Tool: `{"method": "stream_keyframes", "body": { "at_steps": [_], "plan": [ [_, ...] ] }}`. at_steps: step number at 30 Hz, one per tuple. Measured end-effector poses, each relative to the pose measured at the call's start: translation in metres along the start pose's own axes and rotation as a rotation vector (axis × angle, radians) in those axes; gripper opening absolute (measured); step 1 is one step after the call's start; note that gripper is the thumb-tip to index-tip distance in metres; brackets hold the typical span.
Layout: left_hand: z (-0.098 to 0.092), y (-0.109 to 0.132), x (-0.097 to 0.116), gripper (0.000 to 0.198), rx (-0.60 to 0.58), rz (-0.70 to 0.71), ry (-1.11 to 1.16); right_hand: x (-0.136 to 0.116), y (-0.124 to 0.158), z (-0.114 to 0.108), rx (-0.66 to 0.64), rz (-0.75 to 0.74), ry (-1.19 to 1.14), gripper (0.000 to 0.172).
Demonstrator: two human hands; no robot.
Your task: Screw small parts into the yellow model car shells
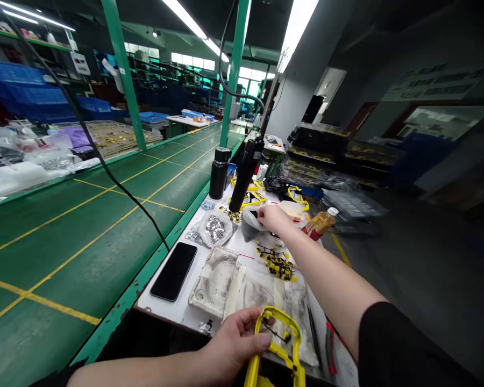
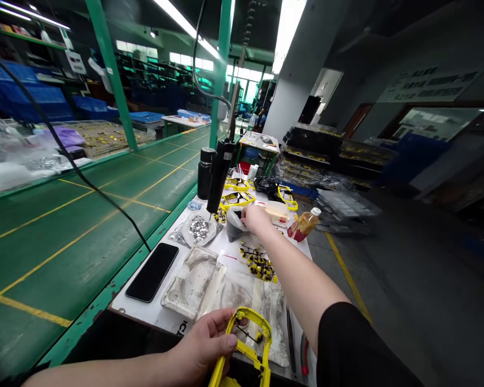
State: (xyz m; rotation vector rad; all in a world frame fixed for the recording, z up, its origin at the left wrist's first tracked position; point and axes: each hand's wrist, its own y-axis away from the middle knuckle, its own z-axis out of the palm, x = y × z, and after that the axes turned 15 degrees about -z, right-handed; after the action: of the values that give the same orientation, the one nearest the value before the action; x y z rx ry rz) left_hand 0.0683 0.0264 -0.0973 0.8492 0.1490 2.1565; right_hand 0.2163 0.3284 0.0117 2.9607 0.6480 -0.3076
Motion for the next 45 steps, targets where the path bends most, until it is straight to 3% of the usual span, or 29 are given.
{"method": "stream_keyframes", "body": {
  "at_steps": [7,15,25,34,41,45],
  "plan": [
    [-0.005,-0.002,-0.002,0.060,0.000,0.002,-0.045,-0.004,0.009,0.010,0.118,-0.013,-0.001,0.025],
    [-0.011,-0.006,-0.004,0.061,-0.026,-0.006,-0.053,-0.010,0.010,0.003,0.244,-0.053,-0.091,0.022],
    [-0.015,-0.012,-0.008,0.059,-0.062,0.024,-0.045,-0.025,-0.007,0.016,0.354,-0.082,-0.359,0.029],
    [-0.016,-0.012,-0.007,0.063,-0.081,0.033,-0.047,-0.047,-0.017,0.036,0.366,-0.217,-0.670,0.026],
    [-0.017,-0.015,-0.007,0.058,-0.125,0.046,-0.028,-0.063,0.011,0.033,0.316,-0.353,-0.881,0.020],
    [-0.021,-0.019,-0.006,0.059,-0.150,0.050,-0.046,-0.084,0.033,0.036,0.247,-0.416,-1.068,0.034]
  ]
}}
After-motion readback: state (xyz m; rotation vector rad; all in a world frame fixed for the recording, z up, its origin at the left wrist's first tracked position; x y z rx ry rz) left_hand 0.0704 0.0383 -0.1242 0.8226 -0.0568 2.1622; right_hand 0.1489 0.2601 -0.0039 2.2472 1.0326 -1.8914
